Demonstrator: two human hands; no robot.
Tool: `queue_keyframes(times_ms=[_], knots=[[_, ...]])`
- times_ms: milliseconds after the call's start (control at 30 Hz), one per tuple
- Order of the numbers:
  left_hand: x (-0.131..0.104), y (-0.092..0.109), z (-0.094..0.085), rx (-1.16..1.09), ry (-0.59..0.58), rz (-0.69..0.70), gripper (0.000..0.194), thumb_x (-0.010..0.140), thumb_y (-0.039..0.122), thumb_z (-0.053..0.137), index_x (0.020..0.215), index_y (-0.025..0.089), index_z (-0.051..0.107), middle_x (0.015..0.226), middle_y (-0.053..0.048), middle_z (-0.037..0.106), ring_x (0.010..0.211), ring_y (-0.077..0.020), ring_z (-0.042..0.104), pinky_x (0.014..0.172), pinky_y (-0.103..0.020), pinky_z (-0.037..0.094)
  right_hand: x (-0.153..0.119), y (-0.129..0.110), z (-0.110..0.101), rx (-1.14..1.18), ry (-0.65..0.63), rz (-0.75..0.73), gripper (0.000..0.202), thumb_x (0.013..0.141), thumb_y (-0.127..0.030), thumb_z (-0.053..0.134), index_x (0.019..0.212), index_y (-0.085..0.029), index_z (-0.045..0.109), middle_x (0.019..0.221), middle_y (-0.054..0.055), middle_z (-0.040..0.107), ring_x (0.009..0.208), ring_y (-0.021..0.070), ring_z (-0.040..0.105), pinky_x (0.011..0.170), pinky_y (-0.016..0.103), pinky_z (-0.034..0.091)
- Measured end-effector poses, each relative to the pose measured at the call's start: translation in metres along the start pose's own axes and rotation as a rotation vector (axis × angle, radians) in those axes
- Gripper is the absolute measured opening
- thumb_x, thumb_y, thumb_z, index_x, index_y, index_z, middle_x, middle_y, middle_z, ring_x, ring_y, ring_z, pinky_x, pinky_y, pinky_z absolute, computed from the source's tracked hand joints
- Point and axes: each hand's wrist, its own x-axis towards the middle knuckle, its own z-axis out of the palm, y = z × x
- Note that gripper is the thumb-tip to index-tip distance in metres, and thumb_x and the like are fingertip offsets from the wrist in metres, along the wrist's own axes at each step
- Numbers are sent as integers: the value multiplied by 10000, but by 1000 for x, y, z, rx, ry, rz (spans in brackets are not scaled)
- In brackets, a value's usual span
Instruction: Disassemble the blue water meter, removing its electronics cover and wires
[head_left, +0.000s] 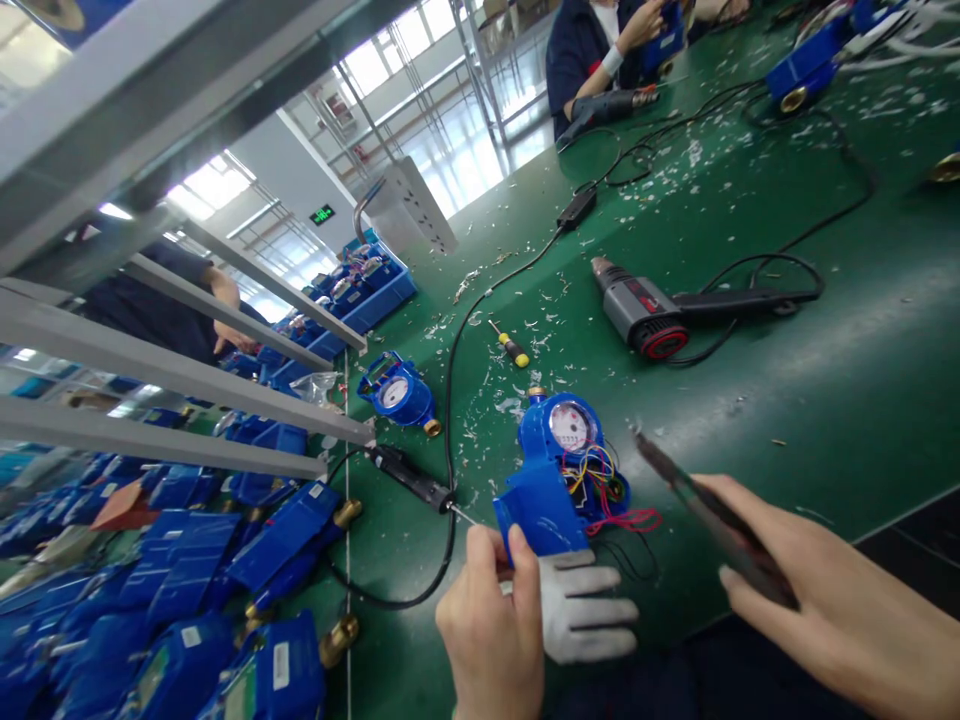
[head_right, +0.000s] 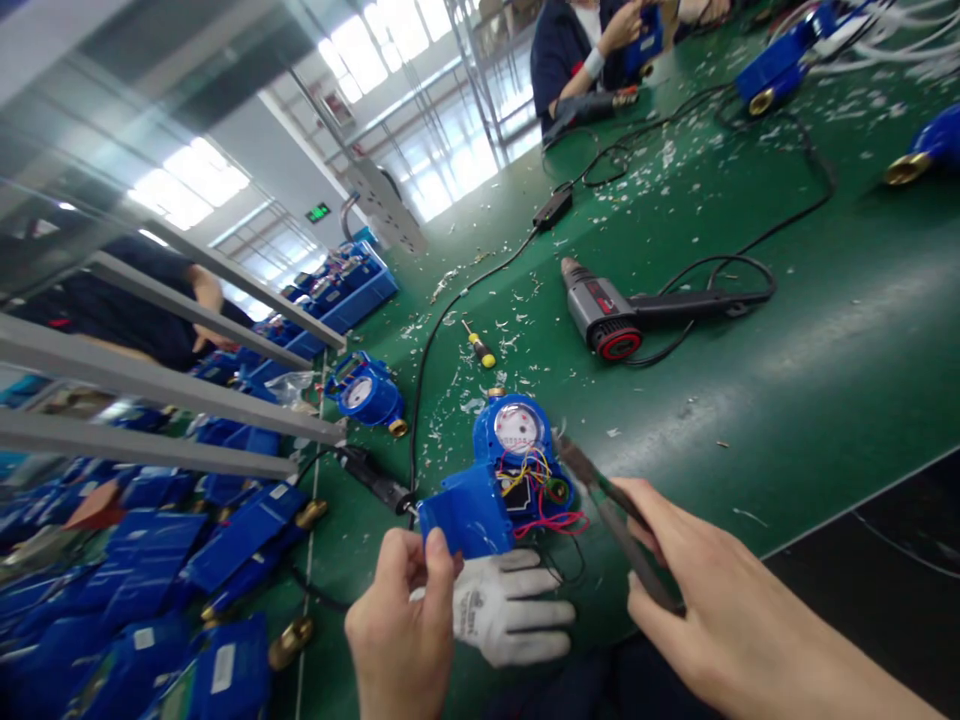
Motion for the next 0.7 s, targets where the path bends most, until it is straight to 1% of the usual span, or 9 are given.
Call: queue_keyframes(times_ms=[33,67,100,200,267,367,467,533,700], knots=[[0,1,0,5,-4,3,303,1013,346,453,731,237,462,531,82,582,432,-107,594,461,-217,402,-2,1,2,-57,-16,-41,572,838,-186,436,1409,-152,439,1229,124,649,1056,213,675,882,297,582],[1,1,0,18,-3,13,301,1014,341,451,731,238,461,532,82,582,428,-107,590,460,-220,399,-4,1,4,-126,-2,-97,619,806,-168,446,1424,-144,428,1291,138,618,1120,227,652,925,324,571],[1,3,0,38,5,30,300,1014,335,448,730,239,459,531,82,579,422,-108,585,456,-224,394,-6,-1,6,-203,43,-161,634,786,-166,450,1419,-129,437,1310,150,608,1149,240,641,930,342,572],[2,6,-1,103,60,92,313,1013,328,447,713,238,449,511,81,546,394,-105,554,440,-238,362,-5,-9,10,-400,223,-331,567,772,-187,435,1322,-77,522,1187,168,674,1040,248,692,781,332,620],[1,7,-1,134,89,126,323,1010,324,452,700,236,442,499,81,524,386,-101,540,440,-240,352,-2,-14,11,-468,271,-381,526,773,-197,427,1258,-52,569,1115,175,701,962,242,716,707,310,624],[-1,9,-1,181,72,153,314,1007,310,459,702,235,446,498,75,517,400,-108,547,448,-247,352,0,-18,10,-498,227,-395,518,776,-217,424,1225,-35,610,1111,186,700,954,244,716,710,304,619],[-3,9,-1,239,44,159,312,1014,307,437,710,235,450,496,63,518,400,-122,546,435,-260,336,-1,-16,12,-487,169,-371,536,773,-222,423,1232,-33,626,1146,187,686,990,250,704,740,309,614],[-4,9,-1,261,31,165,310,1022,307,413,724,233,460,496,55,523,392,-128,536,425,-263,328,-3,-14,14,-471,133,-356,557,769,-217,426,1257,-29,618,1182,188,669,1023,257,691,759,317,613],[-5,7,1,256,9,202,268,1023,288,399,777,223,483,512,47,536,395,-132,538,436,-255,349,-8,-5,17,-353,-13,-302,616,788,-232,475,1371,-48,549,1293,191,604,1125,287,643,847,366,602]])
